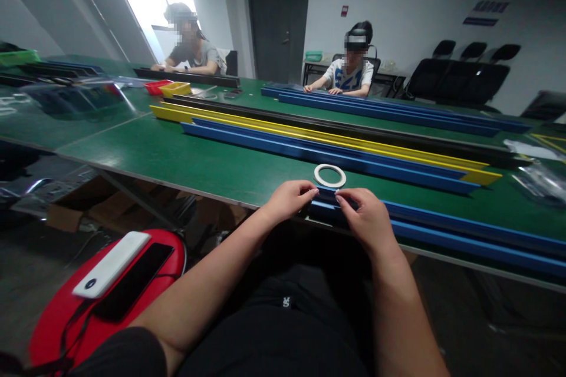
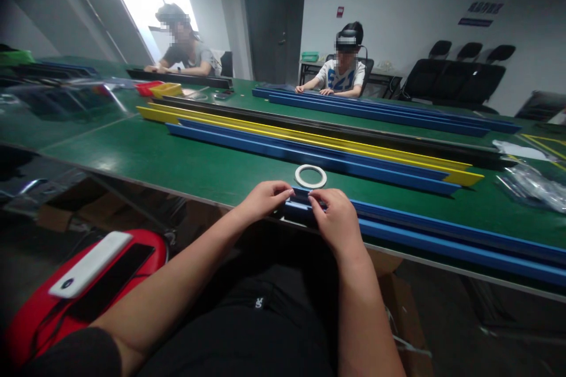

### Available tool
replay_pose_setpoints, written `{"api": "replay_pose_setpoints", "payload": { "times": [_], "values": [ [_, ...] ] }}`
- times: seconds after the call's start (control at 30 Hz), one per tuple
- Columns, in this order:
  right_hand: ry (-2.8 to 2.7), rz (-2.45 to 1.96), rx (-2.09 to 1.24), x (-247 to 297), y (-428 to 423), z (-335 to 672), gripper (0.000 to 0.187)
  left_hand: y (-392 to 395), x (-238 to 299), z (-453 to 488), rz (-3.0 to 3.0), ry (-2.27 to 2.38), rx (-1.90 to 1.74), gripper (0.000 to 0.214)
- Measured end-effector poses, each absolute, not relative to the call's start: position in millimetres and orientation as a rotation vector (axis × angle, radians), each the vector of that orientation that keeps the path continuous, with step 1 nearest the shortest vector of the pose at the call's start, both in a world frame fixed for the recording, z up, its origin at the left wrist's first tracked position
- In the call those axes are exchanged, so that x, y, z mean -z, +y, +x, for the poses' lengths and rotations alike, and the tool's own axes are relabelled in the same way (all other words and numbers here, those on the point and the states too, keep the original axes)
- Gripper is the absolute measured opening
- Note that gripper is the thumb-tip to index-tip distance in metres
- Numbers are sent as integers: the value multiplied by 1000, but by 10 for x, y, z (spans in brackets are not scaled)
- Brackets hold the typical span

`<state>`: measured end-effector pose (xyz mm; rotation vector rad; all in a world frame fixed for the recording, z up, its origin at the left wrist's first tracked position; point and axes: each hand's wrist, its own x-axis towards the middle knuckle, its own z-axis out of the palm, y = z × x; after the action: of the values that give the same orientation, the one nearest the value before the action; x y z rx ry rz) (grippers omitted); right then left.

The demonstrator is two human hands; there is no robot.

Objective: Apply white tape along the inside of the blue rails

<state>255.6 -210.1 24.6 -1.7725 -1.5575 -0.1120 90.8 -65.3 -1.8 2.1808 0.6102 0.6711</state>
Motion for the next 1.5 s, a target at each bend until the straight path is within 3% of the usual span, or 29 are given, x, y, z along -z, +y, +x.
{"api": "replay_pose_setpoints", "payload": {
  "times": [0.2, 0.3, 0.63, 0.8, 1.03, 1.27, 1.5],
  "values": [
    [-1256, -1785, -189, -379, -2253, 2713, 35, -659, -6, 903, 2156, 657, -765, 30],
    [-1205, -1771, -340, -450, -2355, 2809, 32, -680, -28, 878, 2164, 679, -856, 28],
    [-1057, -2141, -82, -502, -2558, 3090, 30, -1017, -215, 997, 2528, 405, -1169, 18],
    [-1140, -2338, 62, -500, -2595, 3189, 28, -1291, -404, 1351, 2730, 237, -975, 26],
    [-1268, -2474, -52, -323, -2664, 3405, 37, -1484, -337, 1871, 2947, 389, -651, 62],
    [-1330, -2392, -143, -275, -2764, 3489, 37, -1461, -278, 1859, 3062, 478, -534, 64],
    [-1336, -2400, 25, -462, -2791, 3355, 27, -1374, -302, 1605, 3056, 509, -536, 68]
  ]
}}
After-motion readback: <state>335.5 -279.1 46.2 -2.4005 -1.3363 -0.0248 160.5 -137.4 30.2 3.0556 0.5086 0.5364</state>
